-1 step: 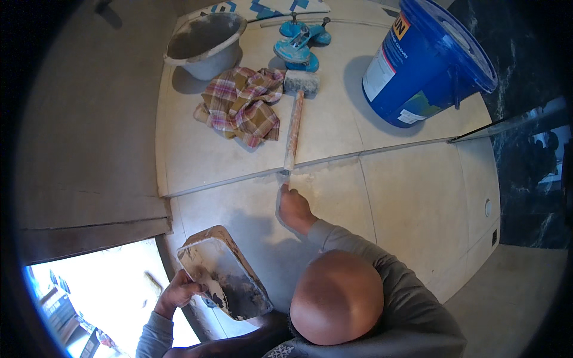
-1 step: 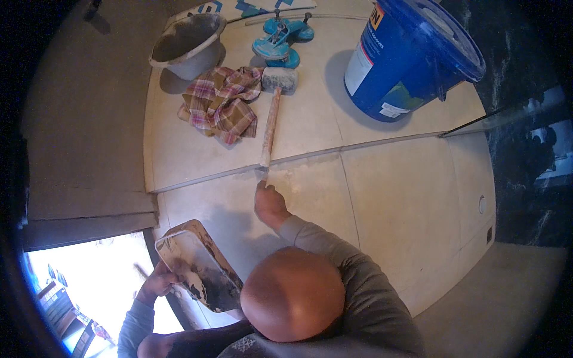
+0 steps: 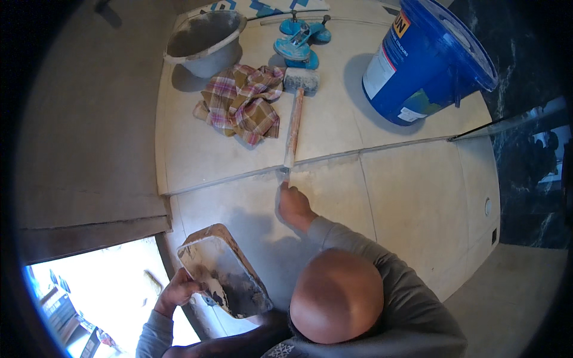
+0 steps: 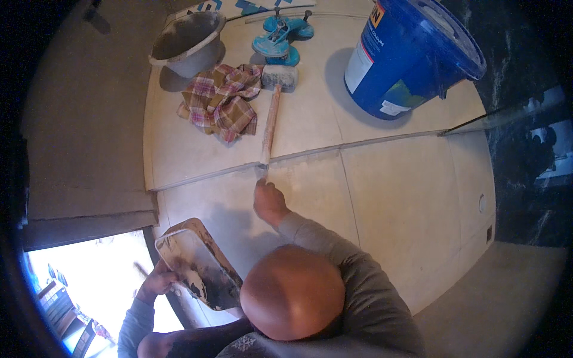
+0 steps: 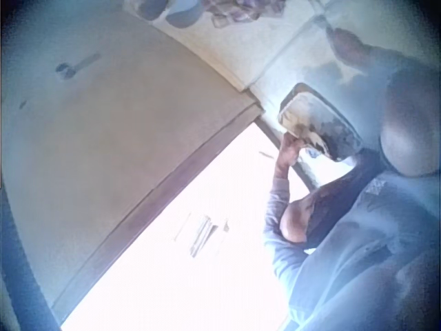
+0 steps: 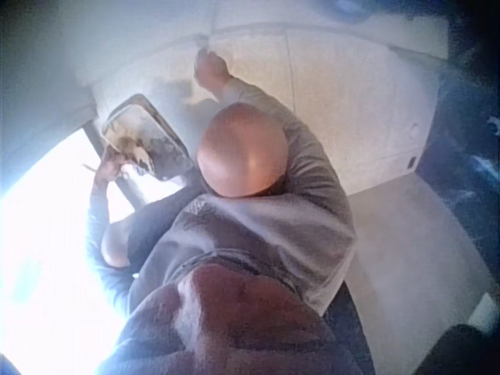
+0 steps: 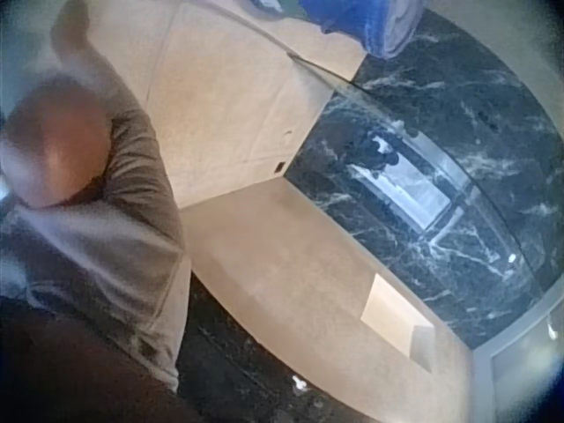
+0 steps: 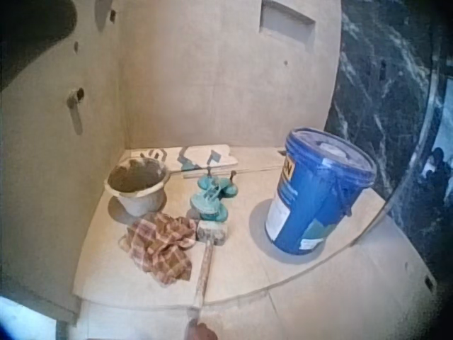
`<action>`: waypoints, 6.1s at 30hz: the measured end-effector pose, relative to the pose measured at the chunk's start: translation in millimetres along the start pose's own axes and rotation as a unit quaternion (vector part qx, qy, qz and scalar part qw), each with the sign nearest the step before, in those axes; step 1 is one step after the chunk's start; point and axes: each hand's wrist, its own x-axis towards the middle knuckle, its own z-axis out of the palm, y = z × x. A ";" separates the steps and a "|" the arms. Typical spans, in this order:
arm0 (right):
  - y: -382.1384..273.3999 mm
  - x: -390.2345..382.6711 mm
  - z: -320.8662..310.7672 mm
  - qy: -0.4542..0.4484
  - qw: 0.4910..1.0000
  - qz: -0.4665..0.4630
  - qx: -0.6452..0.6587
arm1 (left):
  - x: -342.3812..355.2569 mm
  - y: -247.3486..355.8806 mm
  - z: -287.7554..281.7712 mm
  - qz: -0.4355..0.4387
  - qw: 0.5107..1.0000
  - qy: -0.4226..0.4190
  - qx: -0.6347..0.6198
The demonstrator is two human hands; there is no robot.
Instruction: The person applies grout into the gaps between floor tiles using a putty knife from a plastic tray and cleans the surface with a brush.
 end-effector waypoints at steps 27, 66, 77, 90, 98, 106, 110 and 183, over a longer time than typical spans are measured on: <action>-27.1 5.0 -26.1 -0.102 0.993 -0.052 -0.001 | -3.8 -7.6 -3.4 -0.016 1.000 0.015 -0.013; 31.1 -3.2 -30.7 0.018 0.999 -0.048 -0.011 | 1.3 5.2 2.6 -0.019 0.998 0.003 0.067; -7.6 -6.7 -47.6 -0.087 0.990 -0.076 -0.080 | -14.2 -1.0 -1.2 -0.001 0.999 0.030 0.030; 24.6 7.7 -49.9 0.087 0.940 -0.168 -0.283 | -1.0 4.6 9.3 0.021 0.998 0.045 0.040; 81.4 4.5 -95.0 0.048 0.943 -0.129 -0.303 | 3.8 9.2 4.8 -0.003 0.997 0.020 0.074; 129.2 -2.5 -119.2 0.049 0.946 -0.084 -0.308 | 9.1 3.9 10.0 0.028 0.997 0.030 0.058; 145.4 -1.4 -127.8 0.055 0.955 -0.046 -0.287 | -5.6 15.6 15.6 0.022 0.995 0.045 0.083; -58.0 -35.9 -163.4 -0.395 0.909 -0.060 0.121 | 7.1 -1.8 13.1 0.121 0.973 0.197 -0.013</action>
